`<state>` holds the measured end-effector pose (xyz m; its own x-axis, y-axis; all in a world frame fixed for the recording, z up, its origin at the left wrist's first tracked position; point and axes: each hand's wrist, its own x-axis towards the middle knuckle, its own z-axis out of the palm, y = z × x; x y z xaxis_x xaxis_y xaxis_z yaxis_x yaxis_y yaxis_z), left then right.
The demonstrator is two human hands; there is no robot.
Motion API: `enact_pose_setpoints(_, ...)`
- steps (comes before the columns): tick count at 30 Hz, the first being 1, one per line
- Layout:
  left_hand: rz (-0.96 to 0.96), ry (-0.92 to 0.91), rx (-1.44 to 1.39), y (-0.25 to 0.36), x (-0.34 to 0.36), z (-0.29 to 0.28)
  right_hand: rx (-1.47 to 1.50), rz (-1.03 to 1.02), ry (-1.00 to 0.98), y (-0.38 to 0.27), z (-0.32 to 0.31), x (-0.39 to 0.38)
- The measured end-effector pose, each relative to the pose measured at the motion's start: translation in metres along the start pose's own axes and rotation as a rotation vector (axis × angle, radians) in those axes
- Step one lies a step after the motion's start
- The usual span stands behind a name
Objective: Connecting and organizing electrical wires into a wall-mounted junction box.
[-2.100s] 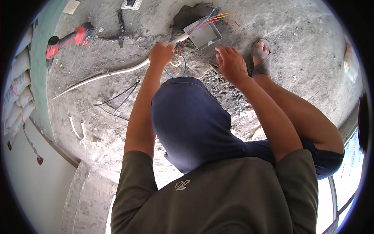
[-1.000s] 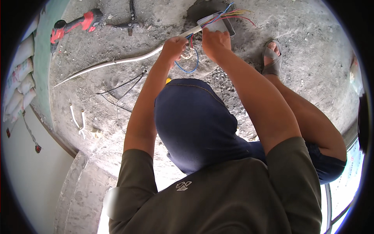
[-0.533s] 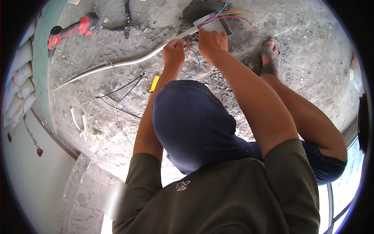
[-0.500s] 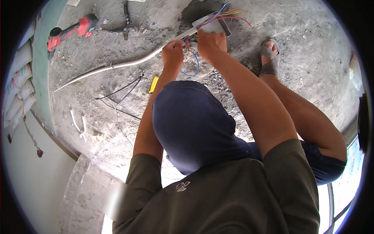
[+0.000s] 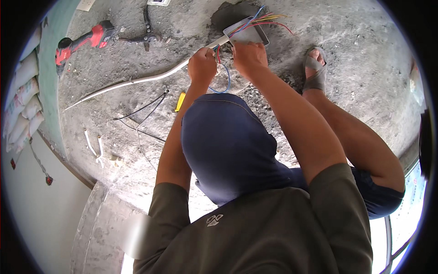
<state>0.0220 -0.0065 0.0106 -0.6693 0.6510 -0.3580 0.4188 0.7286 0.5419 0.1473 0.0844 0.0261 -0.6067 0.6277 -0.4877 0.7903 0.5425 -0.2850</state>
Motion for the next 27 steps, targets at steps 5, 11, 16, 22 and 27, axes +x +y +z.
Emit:
enact_pose_setpoints(5, 0.005, -0.121, 0.127, -0.007, 0.004, 0.009, -0.113, -0.084, 0.116, 0.006, 0.010, -0.003)
enact_pose_setpoints(11, -0.183, -0.182, -0.367, -0.030, 0.003, 0.018, -0.093, -0.040, 0.117, 0.006, 0.004, -0.002)
enact_pose_setpoints(16, -0.373, -0.190, -0.604, -0.027, 0.002, 0.012, -0.029, -0.006, 0.006, 0.001, 0.002, -0.005)
enact_pose_setpoints(22, -0.190, -0.219, -0.453, -0.027, 0.010, 0.019, 0.006, -0.028, 0.045, 0.005, 0.005, -0.002)
enact_pose_setpoints(27, -0.193, -0.230, -0.260, -0.038, 0.019, 0.019, 0.025, -0.046, 0.132, 0.003, 0.006, 0.001)
